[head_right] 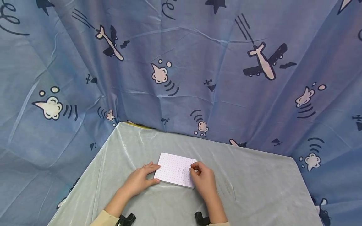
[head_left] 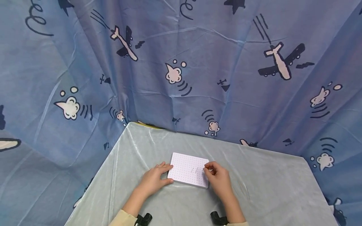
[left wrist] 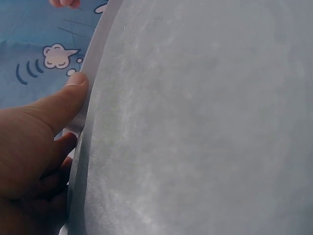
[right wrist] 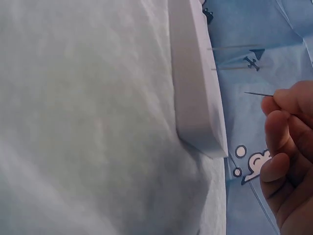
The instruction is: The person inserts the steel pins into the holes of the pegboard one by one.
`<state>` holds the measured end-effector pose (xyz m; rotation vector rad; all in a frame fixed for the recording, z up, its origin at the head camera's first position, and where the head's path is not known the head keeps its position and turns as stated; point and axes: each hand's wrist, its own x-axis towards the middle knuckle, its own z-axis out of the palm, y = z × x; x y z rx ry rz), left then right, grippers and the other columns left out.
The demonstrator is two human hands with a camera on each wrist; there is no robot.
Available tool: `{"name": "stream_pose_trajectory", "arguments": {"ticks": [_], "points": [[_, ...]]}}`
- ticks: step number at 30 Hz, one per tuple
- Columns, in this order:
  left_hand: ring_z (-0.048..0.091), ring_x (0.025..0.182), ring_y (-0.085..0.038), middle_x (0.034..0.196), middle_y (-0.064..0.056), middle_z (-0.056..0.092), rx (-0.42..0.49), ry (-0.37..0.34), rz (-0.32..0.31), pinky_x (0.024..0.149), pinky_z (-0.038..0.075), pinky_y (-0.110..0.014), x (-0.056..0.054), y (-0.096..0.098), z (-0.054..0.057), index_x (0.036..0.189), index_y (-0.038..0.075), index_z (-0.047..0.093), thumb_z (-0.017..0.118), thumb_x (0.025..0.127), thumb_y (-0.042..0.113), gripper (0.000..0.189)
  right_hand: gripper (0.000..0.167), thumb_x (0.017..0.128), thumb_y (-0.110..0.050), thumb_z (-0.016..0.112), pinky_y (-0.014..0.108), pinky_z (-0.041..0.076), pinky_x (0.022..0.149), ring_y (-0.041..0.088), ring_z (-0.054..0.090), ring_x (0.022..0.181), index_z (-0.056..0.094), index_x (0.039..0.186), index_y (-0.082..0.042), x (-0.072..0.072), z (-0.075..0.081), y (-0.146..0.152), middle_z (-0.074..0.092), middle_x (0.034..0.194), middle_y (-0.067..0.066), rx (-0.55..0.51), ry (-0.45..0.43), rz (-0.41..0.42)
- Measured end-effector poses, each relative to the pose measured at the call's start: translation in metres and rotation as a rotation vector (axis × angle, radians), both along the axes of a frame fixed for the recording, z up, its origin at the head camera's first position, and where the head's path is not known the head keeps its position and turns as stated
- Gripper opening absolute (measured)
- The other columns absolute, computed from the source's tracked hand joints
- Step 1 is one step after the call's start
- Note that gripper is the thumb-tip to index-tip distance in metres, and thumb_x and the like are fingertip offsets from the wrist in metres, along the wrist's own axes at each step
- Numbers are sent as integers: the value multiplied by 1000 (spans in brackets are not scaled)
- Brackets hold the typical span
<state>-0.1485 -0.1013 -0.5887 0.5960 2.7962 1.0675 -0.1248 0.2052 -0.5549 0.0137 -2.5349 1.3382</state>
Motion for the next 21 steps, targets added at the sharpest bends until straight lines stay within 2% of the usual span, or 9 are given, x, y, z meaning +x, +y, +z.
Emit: {"name": "stream_pose_trajectory", "arguments": {"ticks": [8,13,21], "points": [[52,151,-33,156,-2,64,14,-2,-1,115,47,-64,-2,-1,-3,150,21,69,88,93,44,65,15,92,2,84,23,46,55,12,55,67,79,96,-12,-1,-3,-12,73,86,0,26,-57,21],[52,150,-37,155,-3,64,12,7,1,115,46,-65,-3,-1,-3,150,20,70,88,93,43,64,16,91,1,84,24,46,56,9,54,65,79,94,-14,0,-7,-17,75,88,-2,41,-48,55],[53,151,-34,155,-4,64,12,14,-1,116,46,-64,-2,0,-3,149,19,70,88,93,43,64,16,91,-3,86,24,45,55,6,53,61,79,92,-17,2,-13,-23,76,86,-6,64,-40,78]]}}
